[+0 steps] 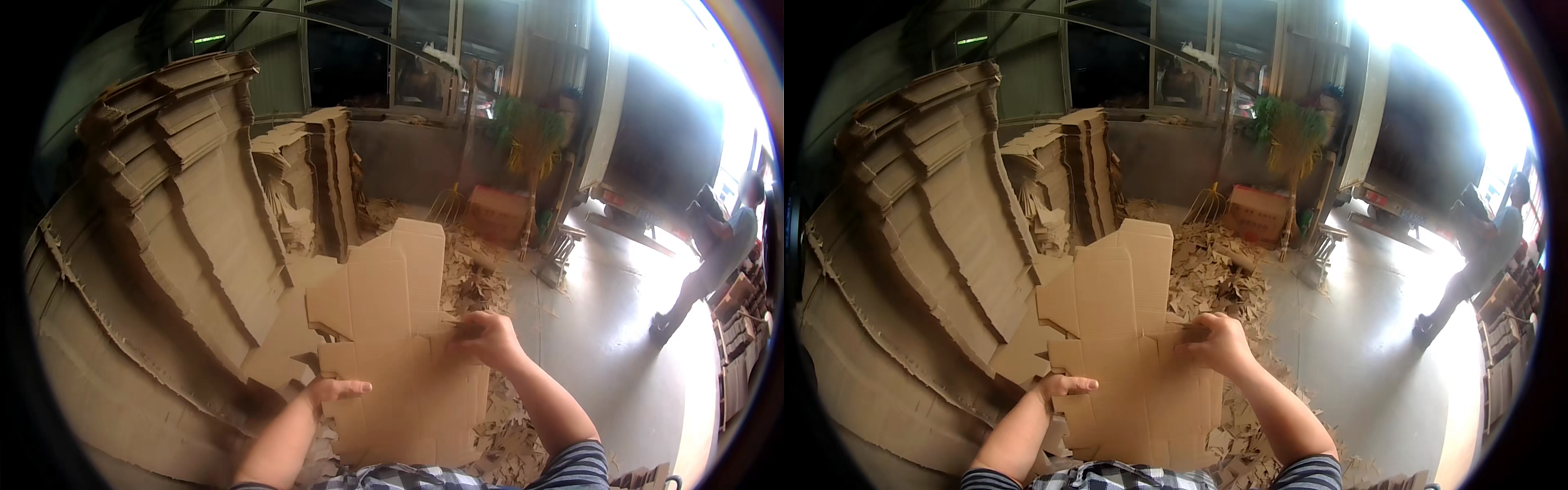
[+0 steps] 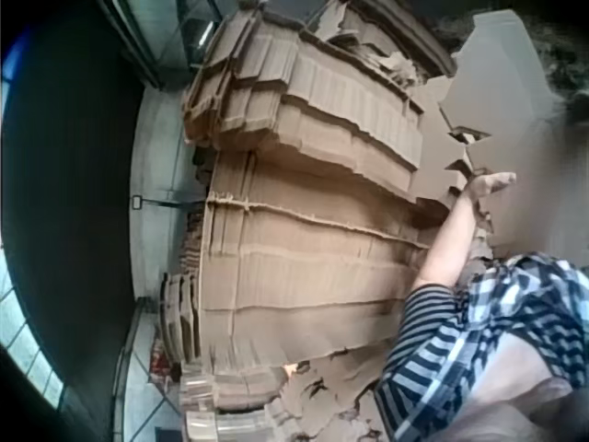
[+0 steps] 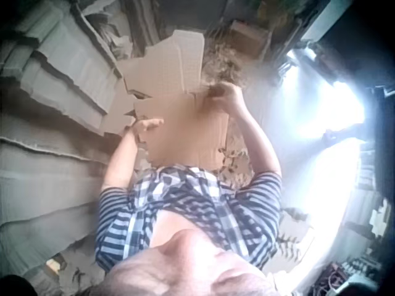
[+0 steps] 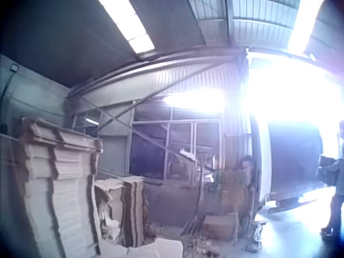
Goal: The person repeatedly picks up flat cardboard pieces from one stack and places them onto another stack. The person handles the cardboard by hand, moving between two locations in the warehouse.
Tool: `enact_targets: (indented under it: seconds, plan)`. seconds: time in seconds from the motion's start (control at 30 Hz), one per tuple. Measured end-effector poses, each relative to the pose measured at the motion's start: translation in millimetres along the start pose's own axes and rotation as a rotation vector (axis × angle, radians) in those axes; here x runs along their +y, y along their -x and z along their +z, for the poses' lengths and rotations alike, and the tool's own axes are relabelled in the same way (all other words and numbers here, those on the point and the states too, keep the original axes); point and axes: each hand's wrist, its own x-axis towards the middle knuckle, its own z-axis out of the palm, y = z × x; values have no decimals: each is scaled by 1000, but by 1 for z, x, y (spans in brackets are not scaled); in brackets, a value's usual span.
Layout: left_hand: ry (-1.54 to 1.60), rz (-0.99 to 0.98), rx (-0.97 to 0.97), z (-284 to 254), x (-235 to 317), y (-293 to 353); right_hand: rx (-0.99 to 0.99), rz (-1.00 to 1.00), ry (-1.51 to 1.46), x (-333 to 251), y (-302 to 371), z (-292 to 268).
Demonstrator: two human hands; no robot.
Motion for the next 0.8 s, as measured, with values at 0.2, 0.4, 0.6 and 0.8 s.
enact_targets:
  seconds: [0.2,0.4,0.6,0.8]
  plan:
    - [160,-21,25,6,-9,13,321,-342,285,4,30,29]
    - [175,-196,117,-20,-22,14,591,-657,456,16,59,64]
    - [61,-106,56,0,-6,20,286,-352,141,33,17,39]
    - [198,-177,43,-29,-42,23,373,32,-33,59,-26,-88]
